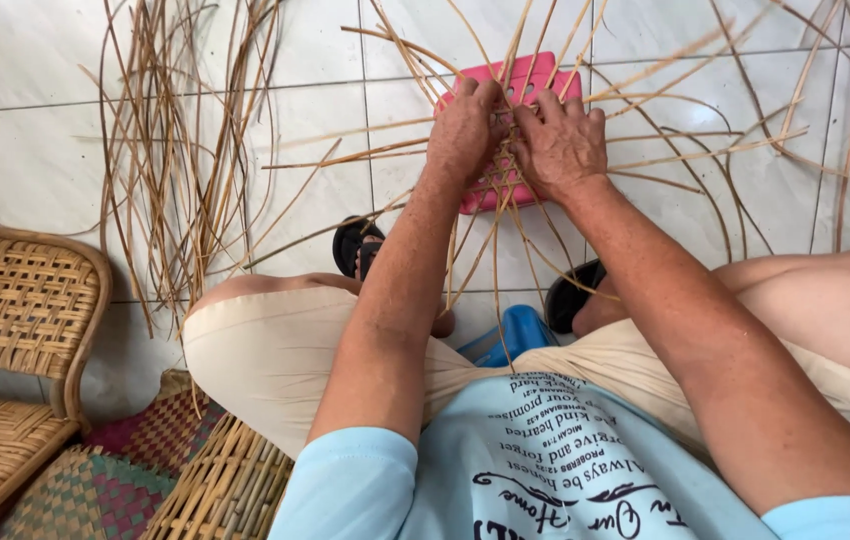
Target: Weaving thin rattan or bamboo strips into a basket base using a pink template for shape.
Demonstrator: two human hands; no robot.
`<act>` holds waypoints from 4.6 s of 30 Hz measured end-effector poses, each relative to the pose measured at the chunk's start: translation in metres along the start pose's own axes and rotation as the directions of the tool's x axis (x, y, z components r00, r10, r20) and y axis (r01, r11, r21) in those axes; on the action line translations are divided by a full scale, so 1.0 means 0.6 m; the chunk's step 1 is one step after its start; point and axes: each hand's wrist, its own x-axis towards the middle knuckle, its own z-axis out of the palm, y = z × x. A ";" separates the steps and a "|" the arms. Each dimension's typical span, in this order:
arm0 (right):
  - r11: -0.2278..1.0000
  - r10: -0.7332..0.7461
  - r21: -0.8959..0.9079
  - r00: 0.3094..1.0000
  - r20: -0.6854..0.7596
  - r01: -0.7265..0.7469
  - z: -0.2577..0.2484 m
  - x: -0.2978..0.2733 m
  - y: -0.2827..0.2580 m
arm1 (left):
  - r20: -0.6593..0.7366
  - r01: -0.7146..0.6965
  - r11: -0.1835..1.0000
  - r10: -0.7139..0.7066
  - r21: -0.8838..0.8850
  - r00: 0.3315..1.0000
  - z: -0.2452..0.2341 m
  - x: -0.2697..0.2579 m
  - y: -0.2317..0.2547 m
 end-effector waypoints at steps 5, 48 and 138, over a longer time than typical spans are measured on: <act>0.994 -0.089 0.054 0.985 -0.145 0.098 0.016 -0.003 0.005 | -0.051 -0.058 0.998 0.059 0.030 0.997 0.012 0.016 -0.026; 0.981 -0.155 0.068 0.950 -0.272 0.179 0.049 -0.002 0.010 | -0.163 -0.275 0.958 0.286 0.084 0.944 0.042 -0.007 -0.066; 0.988 -0.063 0.150 0.974 0.219 0.030 0.008 0.019 -0.004 | 0.311 0.736 0.656 -0.673 -0.169 0.671 -0.197 -0.051 0.035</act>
